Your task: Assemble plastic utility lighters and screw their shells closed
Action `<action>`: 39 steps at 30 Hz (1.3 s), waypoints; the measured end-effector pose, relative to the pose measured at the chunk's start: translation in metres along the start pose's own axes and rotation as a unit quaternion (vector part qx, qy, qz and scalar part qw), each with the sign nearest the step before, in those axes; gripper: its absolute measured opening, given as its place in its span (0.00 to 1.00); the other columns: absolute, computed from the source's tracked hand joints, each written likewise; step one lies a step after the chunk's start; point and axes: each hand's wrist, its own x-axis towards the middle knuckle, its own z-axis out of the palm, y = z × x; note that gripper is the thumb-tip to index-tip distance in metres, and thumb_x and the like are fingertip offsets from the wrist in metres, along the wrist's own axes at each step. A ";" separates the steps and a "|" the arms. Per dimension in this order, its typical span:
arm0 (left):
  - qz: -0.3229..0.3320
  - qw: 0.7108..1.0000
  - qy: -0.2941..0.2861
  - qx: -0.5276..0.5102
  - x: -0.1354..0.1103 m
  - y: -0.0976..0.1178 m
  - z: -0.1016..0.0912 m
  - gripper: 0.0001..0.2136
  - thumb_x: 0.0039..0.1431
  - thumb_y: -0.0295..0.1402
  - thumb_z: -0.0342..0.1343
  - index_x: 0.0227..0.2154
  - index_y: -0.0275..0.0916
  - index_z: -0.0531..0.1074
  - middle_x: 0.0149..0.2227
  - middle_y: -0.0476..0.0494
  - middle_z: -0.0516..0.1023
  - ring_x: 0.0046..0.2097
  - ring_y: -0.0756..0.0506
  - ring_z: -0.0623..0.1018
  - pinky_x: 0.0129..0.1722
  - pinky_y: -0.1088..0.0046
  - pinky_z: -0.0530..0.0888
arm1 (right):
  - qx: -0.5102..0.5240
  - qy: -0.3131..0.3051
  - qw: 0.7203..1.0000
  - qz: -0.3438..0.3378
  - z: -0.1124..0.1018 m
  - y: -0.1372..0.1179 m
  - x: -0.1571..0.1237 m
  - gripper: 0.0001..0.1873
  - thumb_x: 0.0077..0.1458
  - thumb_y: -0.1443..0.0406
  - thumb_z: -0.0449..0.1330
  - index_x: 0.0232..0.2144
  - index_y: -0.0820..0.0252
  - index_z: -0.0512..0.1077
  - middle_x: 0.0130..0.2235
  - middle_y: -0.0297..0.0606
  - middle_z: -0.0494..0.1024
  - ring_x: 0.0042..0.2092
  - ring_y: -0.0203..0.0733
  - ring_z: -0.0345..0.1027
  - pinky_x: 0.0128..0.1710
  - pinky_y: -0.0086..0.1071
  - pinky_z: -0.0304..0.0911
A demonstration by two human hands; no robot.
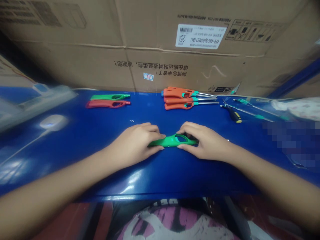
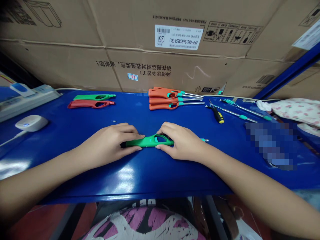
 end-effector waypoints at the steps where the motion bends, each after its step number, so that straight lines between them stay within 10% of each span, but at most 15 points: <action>1: 0.000 1.000 0.002 0.000 0.000 0.000 0.000 0.13 0.63 0.36 0.60 0.49 0.43 0.78 0.41 0.44 0.79 0.43 0.42 0.77 0.41 0.66 0.73 | 0.001 0.001 1.000 -0.001 0.000 0.000 0.000 0.12 0.58 0.60 0.63 0.43 0.57 0.70 0.44 0.40 0.74 0.43 0.44 0.69 0.40 0.35 0.64; 39: -0.031 0.999 0.008 -0.011 -0.002 0.002 0.001 0.12 0.63 0.37 0.60 0.49 0.46 0.77 0.42 0.46 0.79 0.44 0.43 0.78 0.39 0.68 0.75 | -0.036 0.008 0.999 0.000 -0.001 -0.005 -0.002 0.11 0.60 0.59 0.61 0.43 0.57 0.69 0.44 0.39 0.74 0.45 0.44 0.70 0.39 0.35 0.64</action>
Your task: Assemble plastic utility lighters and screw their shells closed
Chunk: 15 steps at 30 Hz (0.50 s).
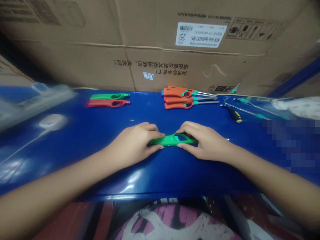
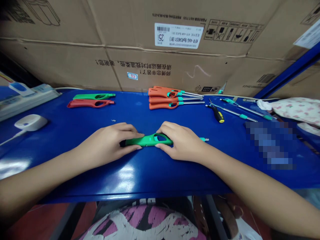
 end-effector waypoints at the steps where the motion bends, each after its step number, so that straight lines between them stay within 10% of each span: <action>1: 0.000 1.000 0.001 -0.001 0.000 0.000 0.000 0.12 0.63 0.37 0.60 0.49 0.46 0.77 0.42 0.46 0.79 0.44 0.43 0.78 0.39 0.68 0.75 | 0.004 0.000 1.000 0.001 0.000 0.000 0.000 0.11 0.60 0.59 0.62 0.43 0.57 0.69 0.44 0.39 0.74 0.44 0.44 0.70 0.39 0.35 0.64; 15: -0.006 1.000 -0.009 0.026 0.000 0.004 0.003 0.12 0.63 0.35 0.60 0.48 0.41 0.79 0.43 0.43 0.78 0.44 0.42 0.78 0.40 0.67 0.75 | 0.041 -0.007 0.999 0.016 0.002 0.003 0.003 0.12 0.57 0.61 0.65 0.42 0.58 0.71 0.42 0.40 0.73 0.38 0.41 0.66 0.37 0.34 0.63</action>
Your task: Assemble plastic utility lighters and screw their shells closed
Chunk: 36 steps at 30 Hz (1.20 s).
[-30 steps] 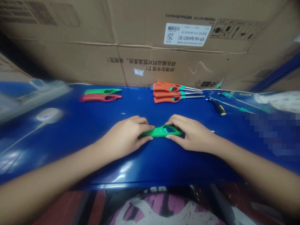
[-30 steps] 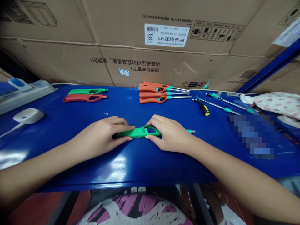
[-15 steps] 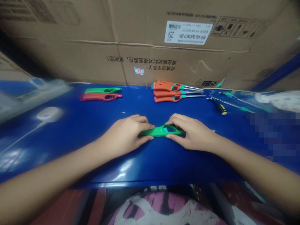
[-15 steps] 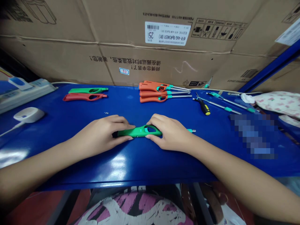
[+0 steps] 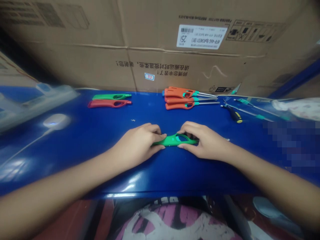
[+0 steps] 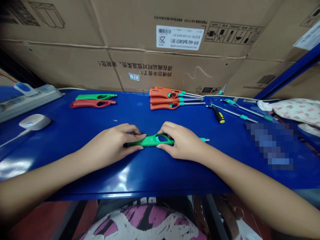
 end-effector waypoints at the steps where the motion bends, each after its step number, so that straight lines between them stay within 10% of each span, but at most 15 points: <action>1: 0.001 1.000 -0.001 0.005 0.000 0.001 0.000 0.12 0.64 0.35 0.59 0.48 0.41 0.79 0.43 0.43 0.78 0.44 0.42 0.78 0.40 0.67 0.75 | 0.000 0.000 1.000 0.000 0.000 0.000 0.000 0.12 0.57 0.61 0.65 0.42 0.58 0.71 0.41 0.40 0.73 0.38 0.41 0.66 0.36 0.34 0.63; 10: 0.045 0.988 -0.012 0.150 -0.002 0.017 0.002 0.13 0.66 0.30 0.52 0.49 0.32 0.76 0.42 0.38 0.79 0.42 0.38 0.77 0.40 0.61 0.77 | -0.147 -0.009 0.988 -0.042 0.001 -0.006 -0.003 0.16 0.62 0.59 0.59 0.48 0.63 0.72 0.44 0.45 0.74 0.42 0.48 0.71 0.38 0.38 0.67; 23: 0.122 0.987 0.095 0.036 0.001 -0.009 0.010 0.15 0.71 0.36 0.47 0.50 0.34 0.75 0.39 0.41 0.78 0.41 0.42 0.78 0.40 0.66 0.76 | -0.147 0.077 0.969 -0.183 -0.002 0.007 -0.006 0.11 0.67 0.63 0.53 0.39 0.65 0.72 0.38 0.42 0.75 0.37 0.42 0.70 0.35 0.33 0.66; 36: 0.130 0.976 0.171 0.034 0.007 -0.017 0.010 0.13 0.69 0.33 0.52 0.47 0.32 0.76 0.39 0.39 0.80 0.40 0.42 0.79 0.39 0.65 0.78 | -0.125 0.102 0.976 -0.144 -0.013 0.017 -0.001 0.10 0.65 0.62 0.56 0.42 0.63 0.72 0.40 0.42 0.75 0.39 0.42 0.71 0.36 0.33 0.67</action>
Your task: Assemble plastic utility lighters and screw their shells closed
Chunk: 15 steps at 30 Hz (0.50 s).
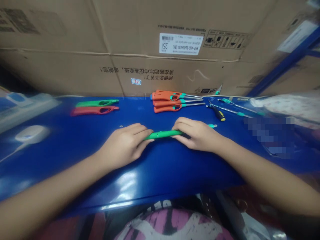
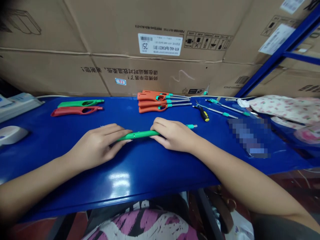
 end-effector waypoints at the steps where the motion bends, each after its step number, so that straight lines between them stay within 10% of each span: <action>1: 0.000 1.000 0.008 -0.009 0.001 -0.001 -0.001 0.13 0.68 0.34 0.53 0.47 0.32 0.76 0.39 0.39 0.81 0.39 0.43 0.79 0.39 0.66 0.77 | -0.003 0.004 1.000 0.005 -0.002 0.001 0.000 0.09 0.65 0.63 0.56 0.41 0.63 0.73 0.39 0.41 0.75 0.38 0.41 0.71 0.35 0.33 0.67; 15: 0.045 0.991 0.103 -0.072 0.004 -0.010 -0.010 0.09 0.63 0.30 0.60 0.43 0.30 0.77 0.33 0.40 0.80 0.33 0.46 0.78 0.35 0.71 0.75 | -0.019 0.056 0.998 0.007 -0.009 0.007 -0.003 0.08 0.63 0.62 0.60 0.37 0.62 0.74 0.34 0.39 0.79 0.32 0.39 0.72 0.31 0.30 0.62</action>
